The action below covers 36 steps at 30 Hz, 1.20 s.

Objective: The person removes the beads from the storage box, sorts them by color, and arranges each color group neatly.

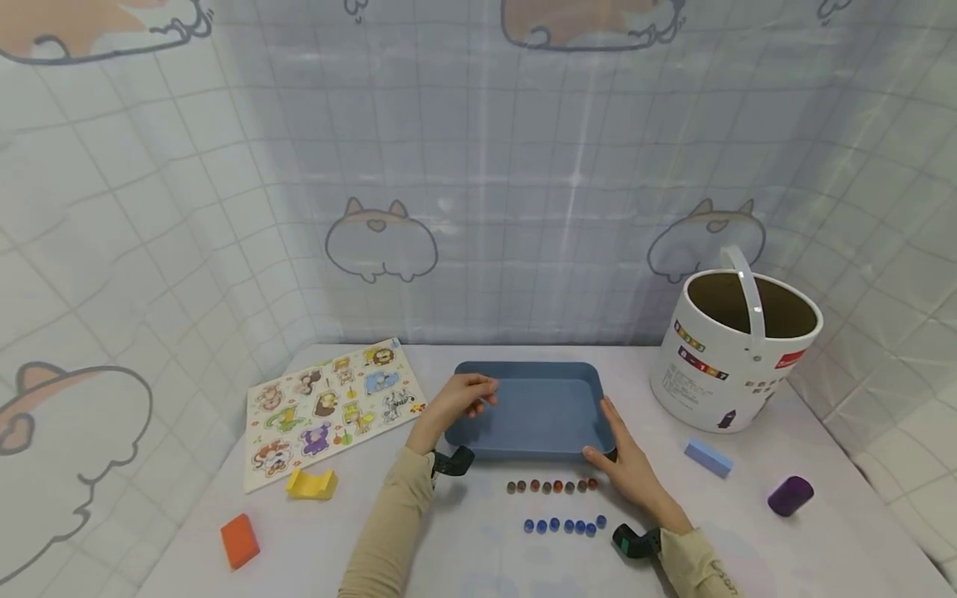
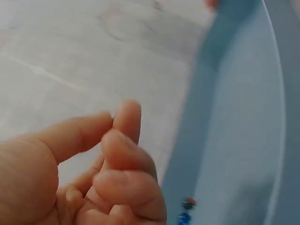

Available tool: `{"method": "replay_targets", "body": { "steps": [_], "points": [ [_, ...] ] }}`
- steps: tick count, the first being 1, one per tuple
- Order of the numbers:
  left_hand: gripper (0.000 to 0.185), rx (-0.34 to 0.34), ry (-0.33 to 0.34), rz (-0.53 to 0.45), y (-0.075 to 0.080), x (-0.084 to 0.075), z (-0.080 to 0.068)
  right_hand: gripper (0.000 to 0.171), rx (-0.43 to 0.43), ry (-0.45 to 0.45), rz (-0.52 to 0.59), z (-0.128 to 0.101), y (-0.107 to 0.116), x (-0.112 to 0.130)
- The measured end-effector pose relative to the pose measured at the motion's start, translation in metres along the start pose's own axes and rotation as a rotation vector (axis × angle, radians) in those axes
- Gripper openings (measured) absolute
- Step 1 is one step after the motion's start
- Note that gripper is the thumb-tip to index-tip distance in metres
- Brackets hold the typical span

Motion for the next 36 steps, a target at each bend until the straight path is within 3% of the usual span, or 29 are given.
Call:
{"method": "replay_targets", "body": {
  "steps": [7,11,15,18,25,32,36],
  "points": [
    [0.041,0.122,-0.015,-0.126,-0.004,0.005,-0.042,0.085,0.005,-0.004,0.001,-0.001,0.002,0.000],
    [0.039,0.216,0.018,-0.094,-0.026,0.016,-0.063,0.085,0.010,-0.010,-0.008,-0.001,0.002,0.000],
    [0.030,0.276,0.066,-0.038,-0.050,0.029,-0.073,0.085,0.003,-0.007,-0.010,-0.001,0.002,-0.001],
    [0.021,0.242,0.081,0.013,-0.061,0.038,-0.073,0.085,0.001,-0.005,-0.005,0.000,0.001,-0.001],
    [0.012,0.081,0.086,0.161,-0.073,0.046,-0.071,0.085,0.009,0.006,-0.002,-0.001,0.000,-0.001],
    [0.016,0.022,0.087,0.206,-0.076,0.039,-0.071,0.085,0.005,0.001,0.008,0.000,0.001,0.000],
    [0.022,-0.010,0.046,0.241,-0.065,0.023,-0.073,0.086,0.010,0.003,0.003,0.000,0.002,0.000]
  ]
}}
Point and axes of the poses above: each hand's wrist, its own z-axis towards the middle knuckle, its own y-axis out of the back of the hand, x = y × z, the point moved 1 cm from there along z, towards the middle knuckle, and after that the axes turned 12 degrees about x, right-handed, at the moved point
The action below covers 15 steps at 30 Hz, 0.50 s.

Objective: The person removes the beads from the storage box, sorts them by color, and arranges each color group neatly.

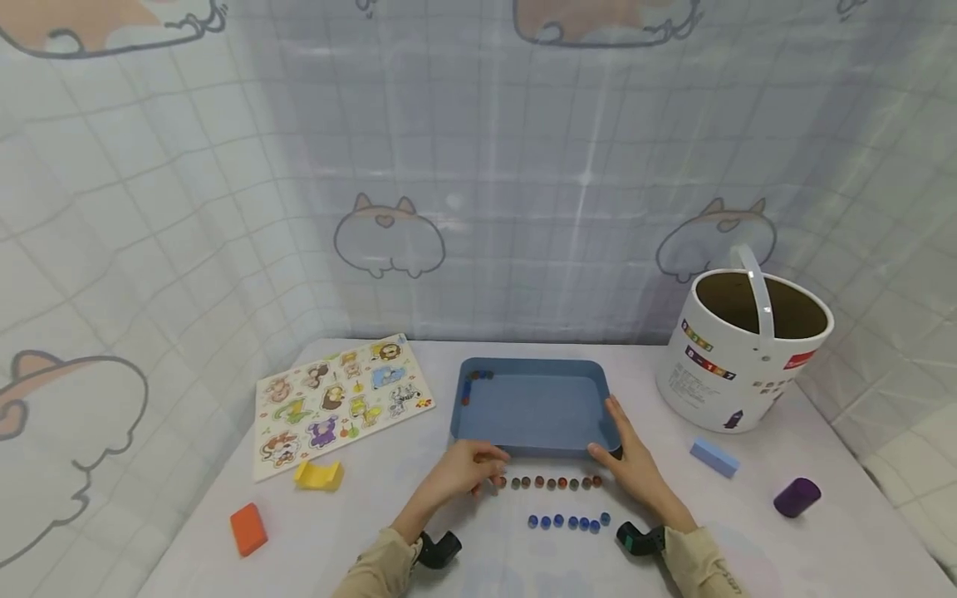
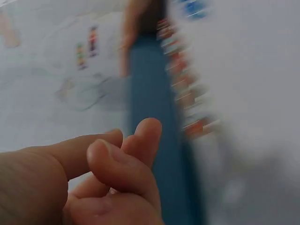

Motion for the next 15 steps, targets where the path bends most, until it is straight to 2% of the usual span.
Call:
{"method": "replay_targets", "body": {
  "steps": [3,7,11,15],
  "points": [
    [0.027,-0.074,-0.025,0.038,0.019,-0.015,0.007,0.085,-0.014,0.010,-0.011,0.000,0.003,0.000],
    [0.028,-0.189,-0.014,0.045,0.045,-0.030,0.030,0.086,-0.014,0.005,-0.013,0.000,0.006,0.001],
    [0.030,-0.263,0.024,-0.024,0.060,-0.031,0.061,0.085,-0.009,-0.006,0.002,-0.001,0.004,0.001],
    [0.030,-0.334,0.070,-0.113,0.064,-0.026,0.089,0.085,-0.004,-0.011,0.010,-0.001,-0.001,0.002]
  ]
}}
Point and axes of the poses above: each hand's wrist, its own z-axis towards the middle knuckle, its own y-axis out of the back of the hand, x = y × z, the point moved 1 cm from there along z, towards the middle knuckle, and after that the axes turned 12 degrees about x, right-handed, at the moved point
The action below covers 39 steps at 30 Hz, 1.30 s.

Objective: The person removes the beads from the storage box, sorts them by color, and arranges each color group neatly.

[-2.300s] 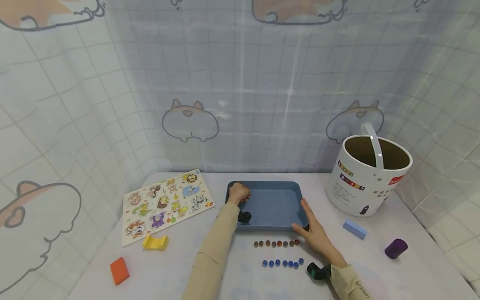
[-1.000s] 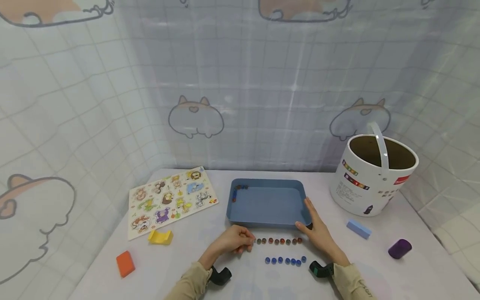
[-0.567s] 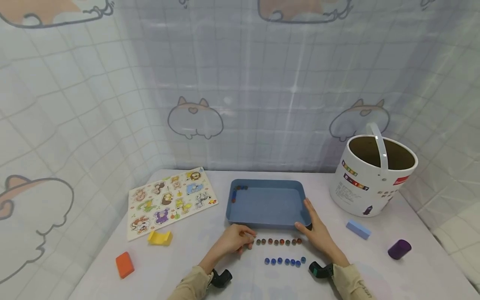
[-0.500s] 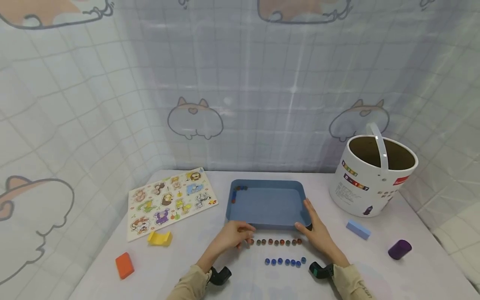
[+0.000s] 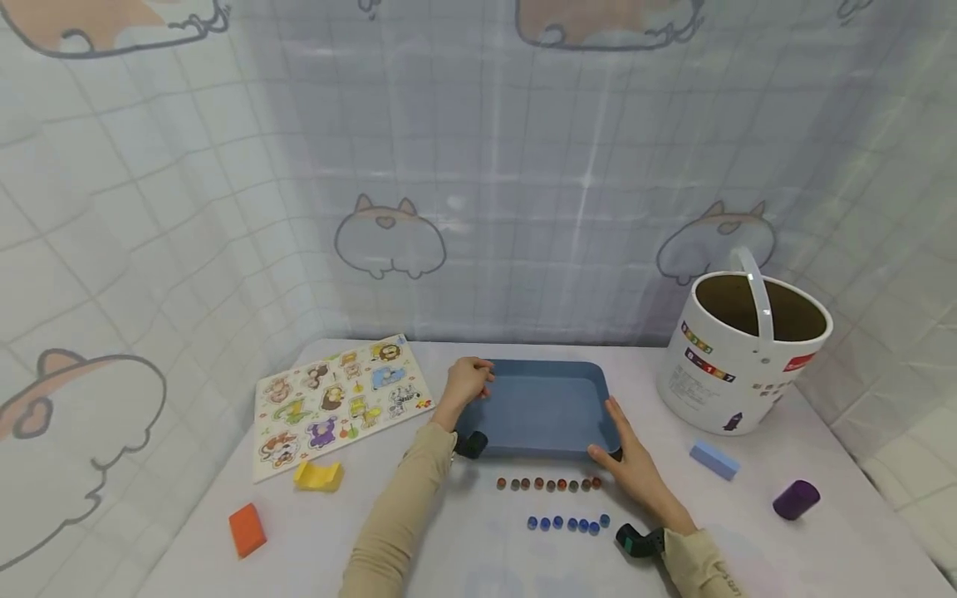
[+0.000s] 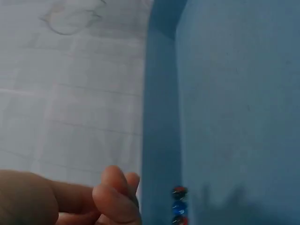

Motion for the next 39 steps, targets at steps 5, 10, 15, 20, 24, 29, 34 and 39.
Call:
{"method": "replay_targets", "body": {
  "steps": [5,10,15,20,24,29,34,39],
  "points": [
    [0.028,-0.098,0.034,0.089,-0.008,0.003,0.020,0.084,-0.001,-0.005,0.005,-0.001,-0.004,0.000],
    [0.031,-0.174,0.041,0.236,-0.011,0.005,0.031,0.083,-0.009,0.000,0.006,0.000,-0.003,0.000],
    [0.044,-0.209,0.065,0.246,-0.013,0.007,0.036,0.083,-0.011,0.019,-0.002,0.001,-0.002,0.000],
    [0.053,-0.212,0.082,0.253,-0.015,0.006,0.039,0.083,-0.008,0.018,-0.003,0.001,-0.002,0.000],
    [0.050,-0.210,0.106,0.296,-0.019,0.007,0.042,0.083,-0.014,0.013,0.001,0.001,-0.002,-0.001],
    [0.046,-0.223,0.126,0.309,-0.022,0.011,0.048,0.083,-0.019,0.016,-0.009,0.001,-0.001,-0.001],
    [0.044,-0.246,0.096,0.296,-0.018,0.013,0.047,0.084,-0.021,0.023,-0.004,0.002,0.000,0.000],
    [0.039,-0.262,0.093,0.328,-0.015,0.013,0.042,0.083,-0.022,0.018,-0.009,0.002,-0.002,-0.002]
  ]
}}
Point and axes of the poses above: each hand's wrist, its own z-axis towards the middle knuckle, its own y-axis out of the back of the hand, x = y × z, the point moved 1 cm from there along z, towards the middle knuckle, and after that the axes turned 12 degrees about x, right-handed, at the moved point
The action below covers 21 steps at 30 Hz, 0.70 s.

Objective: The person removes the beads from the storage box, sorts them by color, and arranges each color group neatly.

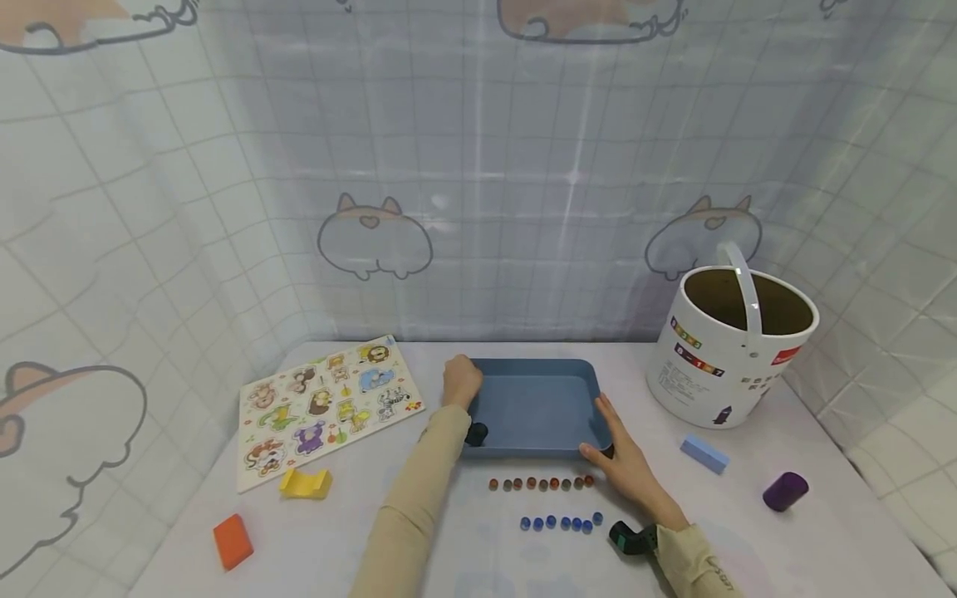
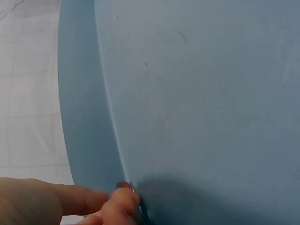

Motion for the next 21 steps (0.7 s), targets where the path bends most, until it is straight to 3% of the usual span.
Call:
{"method": "replay_targets", "body": {
  "steps": [3,6,11,15,18,21],
  "points": [
    [0.039,0.044,0.014,0.004,-0.001,-0.002,-0.001,0.083,-0.001,0.002,-0.003,0.000,0.000,-0.002],
    [0.039,0.045,0.003,0.001,-0.003,-0.003,-0.003,0.084,0.000,0.005,0.002,0.000,0.001,-0.002],
    [0.043,-0.032,-0.073,-0.003,-0.013,-0.003,-0.002,0.084,-0.005,0.006,0.014,-0.001,0.000,-0.002],
    [0.026,-0.069,-0.098,-0.006,-0.020,-0.005,0.004,0.083,0.002,0.006,0.012,-0.001,0.000,0.000],
    [0.014,-0.022,-0.089,0.008,-0.024,-0.008,0.007,0.083,0.005,0.005,0.010,0.000,0.000,0.001],
    [0.012,0.046,-0.125,0.052,-0.029,-0.015,0.009,0.083,0.005,0.000,0.007,0.000,0.001,0.002]
  ]
}}
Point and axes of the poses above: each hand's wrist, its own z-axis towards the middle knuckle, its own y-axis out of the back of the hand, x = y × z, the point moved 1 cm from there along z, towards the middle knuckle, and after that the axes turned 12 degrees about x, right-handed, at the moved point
